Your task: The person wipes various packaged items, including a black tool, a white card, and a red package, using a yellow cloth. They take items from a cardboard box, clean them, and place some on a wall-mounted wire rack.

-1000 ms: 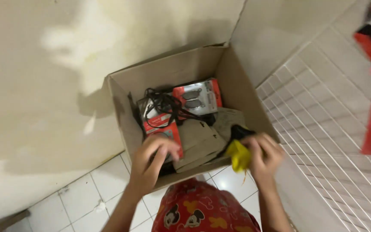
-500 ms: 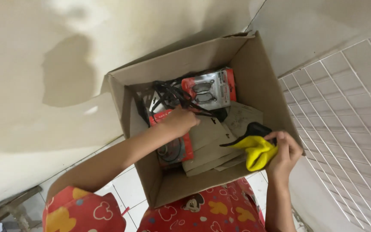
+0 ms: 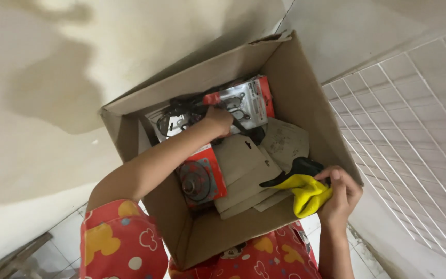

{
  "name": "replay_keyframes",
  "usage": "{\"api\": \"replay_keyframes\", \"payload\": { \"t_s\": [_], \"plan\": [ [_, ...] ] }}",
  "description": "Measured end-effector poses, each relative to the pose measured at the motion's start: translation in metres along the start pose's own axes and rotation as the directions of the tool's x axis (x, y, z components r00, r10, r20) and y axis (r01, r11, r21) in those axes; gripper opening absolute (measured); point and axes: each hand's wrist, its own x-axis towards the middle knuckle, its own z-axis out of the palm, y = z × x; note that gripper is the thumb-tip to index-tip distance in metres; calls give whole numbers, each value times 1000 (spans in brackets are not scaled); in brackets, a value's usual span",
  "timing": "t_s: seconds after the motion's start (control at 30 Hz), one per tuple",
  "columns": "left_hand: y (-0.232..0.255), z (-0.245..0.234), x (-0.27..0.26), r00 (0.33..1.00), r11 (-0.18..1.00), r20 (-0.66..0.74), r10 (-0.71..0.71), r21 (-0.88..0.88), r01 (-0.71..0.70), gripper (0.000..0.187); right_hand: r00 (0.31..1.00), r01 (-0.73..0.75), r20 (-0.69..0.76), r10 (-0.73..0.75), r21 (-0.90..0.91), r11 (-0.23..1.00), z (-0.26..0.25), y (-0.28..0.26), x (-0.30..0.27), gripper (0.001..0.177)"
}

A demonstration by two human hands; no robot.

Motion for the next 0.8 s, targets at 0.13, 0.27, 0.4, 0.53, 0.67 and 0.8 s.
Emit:
{"api": "replay_keyframes", "payload": {
  "t_s": [0.13,0.27,0.4,0.53,0.67,0.8],
  "plan": [
    [21,-23,-27,954,980,-299,-25,183,84,30,1000,-14,1,14,20,1000,-1,-1,-1,34],
    [76,-12,-43,922,971,-325,211,177,-159,33,1000,23,-16,-23,-41,999,-1,-1,-1,35],
    [135,-62,-133,911,892,-16,411,-197,-406,99,999,-1,-39,-1,-54,999,1,-5,-2,35],
    [135,-76,-162,894,885,40,447,-163,-435,115,998,-11,-61,11,-10,1000,0,0,-2,33],
    [130,-70,-157,903,913,138,407,-82,-399,122,997,20,-75,-17,42,999,0,3,-2,32],
    [131,-59,-151,937,943,122,327,24,-332,123,997,32,-74,-28,51,998,0,2,-2,32]
  ]
}}
